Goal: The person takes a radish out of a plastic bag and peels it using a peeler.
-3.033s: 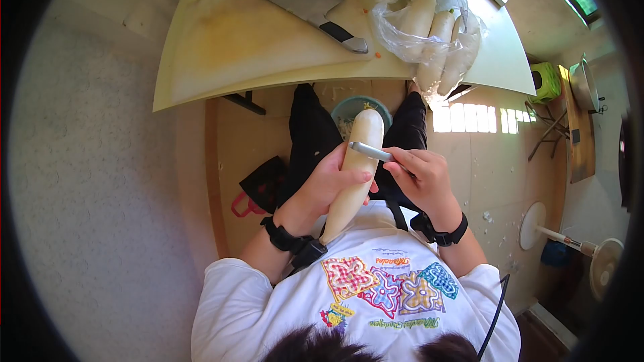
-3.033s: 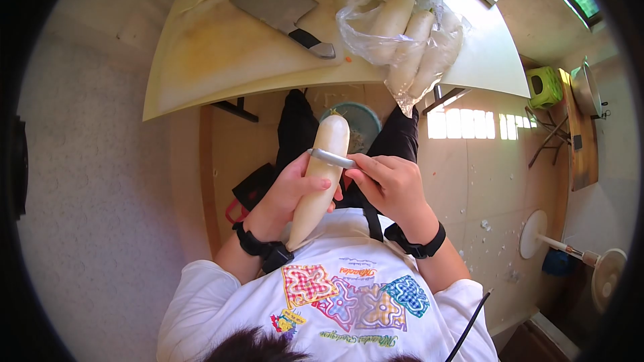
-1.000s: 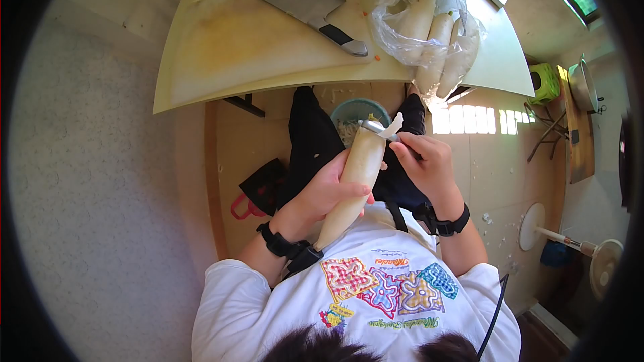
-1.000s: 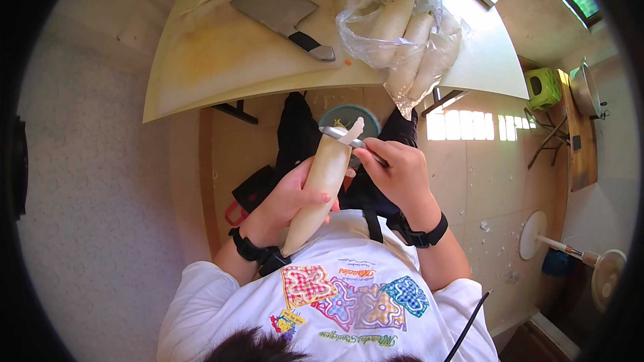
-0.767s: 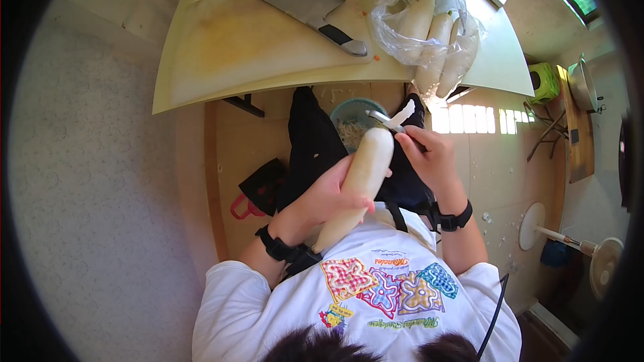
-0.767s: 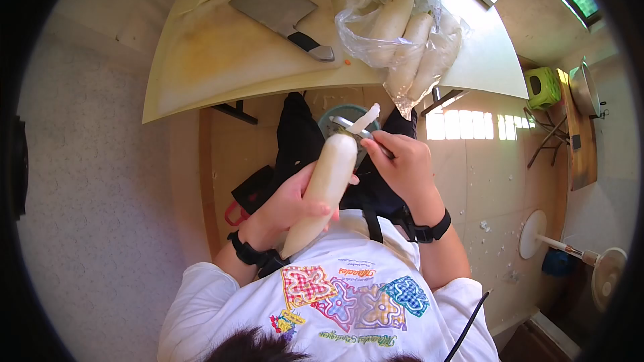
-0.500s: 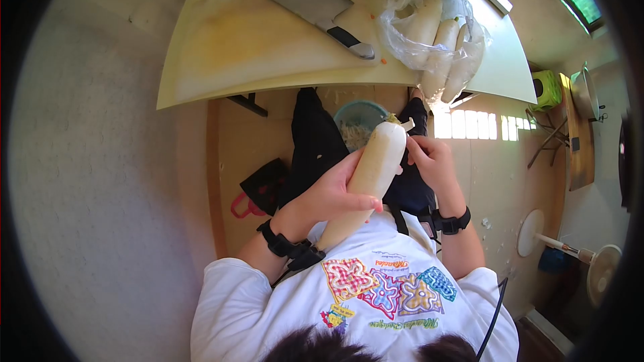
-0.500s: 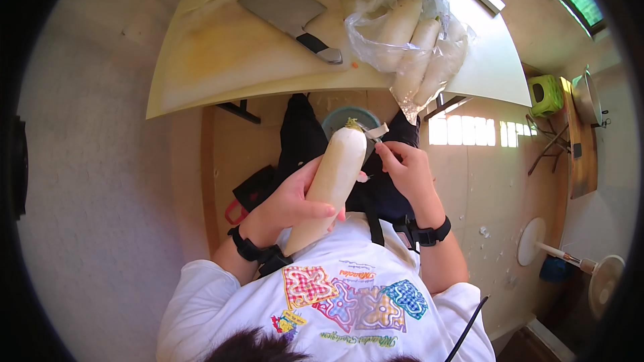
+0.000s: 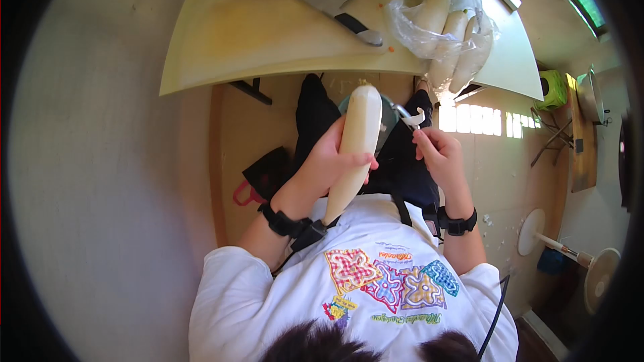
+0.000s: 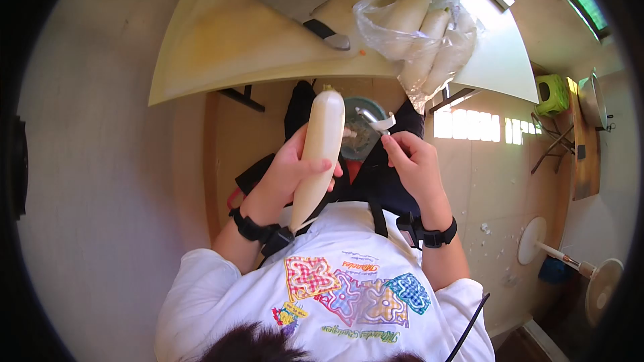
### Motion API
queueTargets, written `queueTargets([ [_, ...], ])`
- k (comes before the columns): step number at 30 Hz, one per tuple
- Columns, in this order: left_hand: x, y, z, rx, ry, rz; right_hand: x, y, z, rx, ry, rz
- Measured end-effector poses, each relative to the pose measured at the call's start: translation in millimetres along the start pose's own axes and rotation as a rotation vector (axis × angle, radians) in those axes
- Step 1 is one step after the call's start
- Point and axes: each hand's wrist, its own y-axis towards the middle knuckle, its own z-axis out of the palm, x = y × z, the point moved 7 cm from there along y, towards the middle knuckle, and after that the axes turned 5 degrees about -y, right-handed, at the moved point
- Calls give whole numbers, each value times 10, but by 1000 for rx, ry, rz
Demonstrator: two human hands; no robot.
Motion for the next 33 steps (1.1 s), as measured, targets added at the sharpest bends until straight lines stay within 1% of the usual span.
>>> queueTargets([
  [2, -40, 54, -80, -59, -38, 75, -28, -19, 36, 20, 49, 27],
  [3, -26, 70, -91, -71, -39, 80, -40, -29, 44, 16, 101, 50],
  [5, -35, 93, -181, -163, -120, 159, -22, -54, 87, 33, 141, 68],
  [9, 17, 150, -231, -129, -226, 203, 37, -79, 139, 55, 129, 28],
  [11, 2, 160, -220, -92, -309, 278, 19, -81, 158, 61, 127, 16],
  [13, 18, 160, -213, -93, -311, 277, -21, -71, 182, 74, 113, -55],
  [15, 56, 175, -201, -94, -315, 272, -27, -75, 185, 79, 118, -52],
  [17, 111, 187, -189, -103, -413, 249, -9, -103, 188, 83, 124, -48],
  [18, 106, 171, -175, -101, -413, 247, 9, -119, 185, 82, 138, -12],
  [20, 138, 139, -114, -98, -489, 144, 17, -141, 176, 75, 150, 21],
  [24, 239, 141, -178, -118, -458, 150, 12, -166, 165, 75, 146, 20],
  [26, 256, 152, -207, -107, -409, 184, -7, -155, 167, 70, 150, 4],
  [28, 227, 137, -235, -73, -375, 225, 10, -138, 136, 10, 59, -75],
  [29, 197, 121, -234, -46, -344, 259, 20, -130, 132, 5, 58, -80],
  [31, 214, 81, -247, -69, -358, 250, 101, -131, 114, -36, -57, -174],
  [32, 204, 65, -238, -43, -354, 256, 145, -135, 95, -60, -148, -200],
  [33, 190, 50, -224, -16, -348, 262, 176, -143, 101, -68, -148, -201],
])
